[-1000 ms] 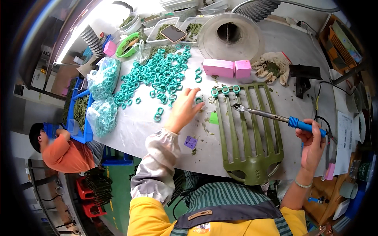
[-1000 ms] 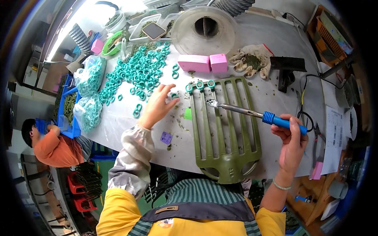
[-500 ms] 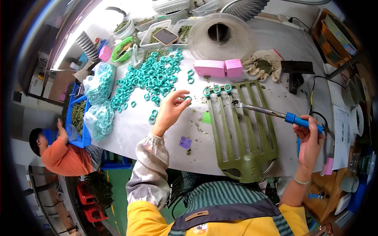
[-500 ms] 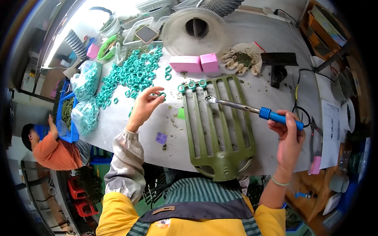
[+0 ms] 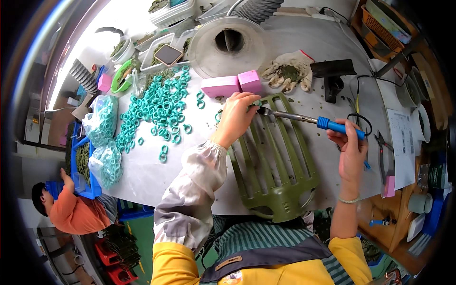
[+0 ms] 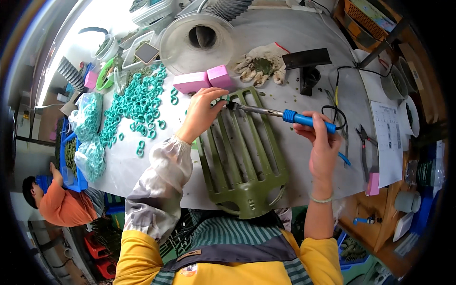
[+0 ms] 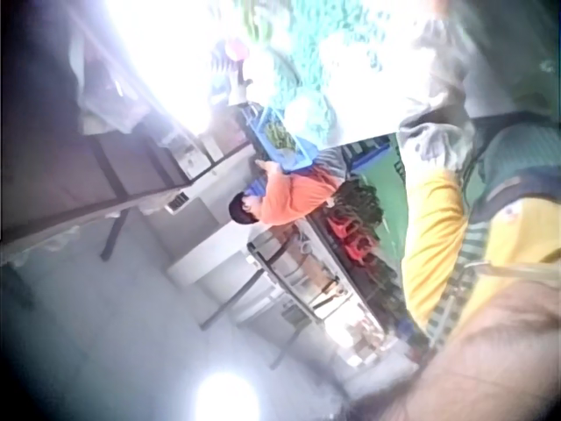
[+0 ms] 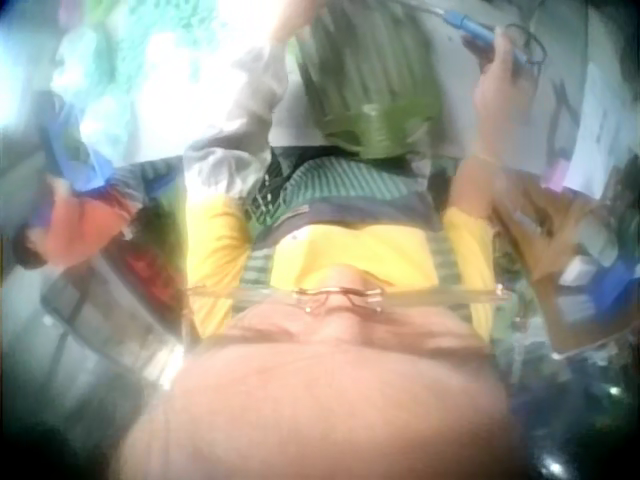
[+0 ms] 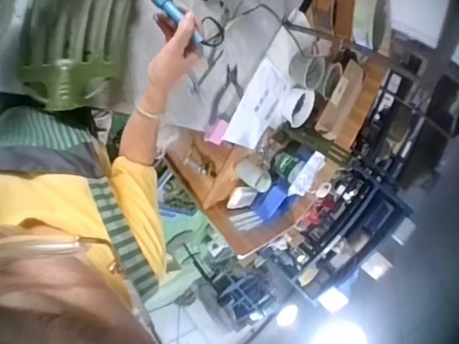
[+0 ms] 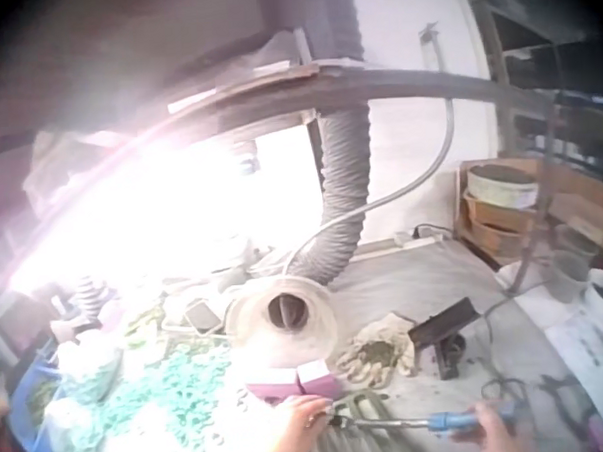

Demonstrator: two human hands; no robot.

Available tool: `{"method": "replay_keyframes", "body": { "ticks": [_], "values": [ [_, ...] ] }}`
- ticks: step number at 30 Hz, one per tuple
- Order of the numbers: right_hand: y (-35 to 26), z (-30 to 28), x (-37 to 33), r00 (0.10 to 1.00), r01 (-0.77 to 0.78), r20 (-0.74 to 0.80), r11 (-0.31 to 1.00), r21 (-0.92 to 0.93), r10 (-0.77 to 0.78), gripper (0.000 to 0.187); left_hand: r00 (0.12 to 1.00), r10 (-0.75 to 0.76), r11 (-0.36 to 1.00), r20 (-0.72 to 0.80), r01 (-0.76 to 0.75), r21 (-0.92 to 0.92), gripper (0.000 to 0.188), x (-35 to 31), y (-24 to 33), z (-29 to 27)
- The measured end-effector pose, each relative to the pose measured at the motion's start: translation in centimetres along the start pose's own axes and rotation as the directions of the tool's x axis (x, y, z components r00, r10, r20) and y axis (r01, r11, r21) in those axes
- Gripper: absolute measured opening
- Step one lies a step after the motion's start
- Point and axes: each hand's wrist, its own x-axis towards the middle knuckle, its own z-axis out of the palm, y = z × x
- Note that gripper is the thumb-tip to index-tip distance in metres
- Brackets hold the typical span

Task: The person uses a soldering iron to melt and weld small green plastic rings onto a large green plastic frame. They pick up individual rings by hand, position them on the frame, and apply the heated tip of the tool to fuse the plastic together.

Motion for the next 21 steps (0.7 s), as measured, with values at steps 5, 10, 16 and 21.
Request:
{"method": "replay_keyframes", "body": {
  "ticks": [5,10,16,21],
  "values": [
    [1.2,0.4,0.6,0.999,0.016,0.04,1.0,0.025,-0.017,0.028,1.0,-0.008,1.0,0.027,0.007,0.027,0.028,0.3,-0.4,0.8],
    [-0.5,-0.7,0.1,0.998,0.013,-0.057,0.998,-0.053,-0.016,0.028,0.999,0.035,0.998,0.024,-0.036,0.042,0.029,0.2,-0.6,0.2],
    [-1.6,-2.0,-0.6,0.999,0.029,-0.024,0.998,-0.049,-0.031,0.027,0.976,-0.166,0.981,-0.143,0.149,-0.121,0.018,-2.5,-1.7,-4.6],
    [-1.8,-1.9,-1.2,1.0,-0.006,0.009,1.0,-0.027,0.006,0.027,0.965,-0.261,0.828,-0.033,0.242,0.506,0.018,-12.2,-6.8,-12.5]
  ]
}}
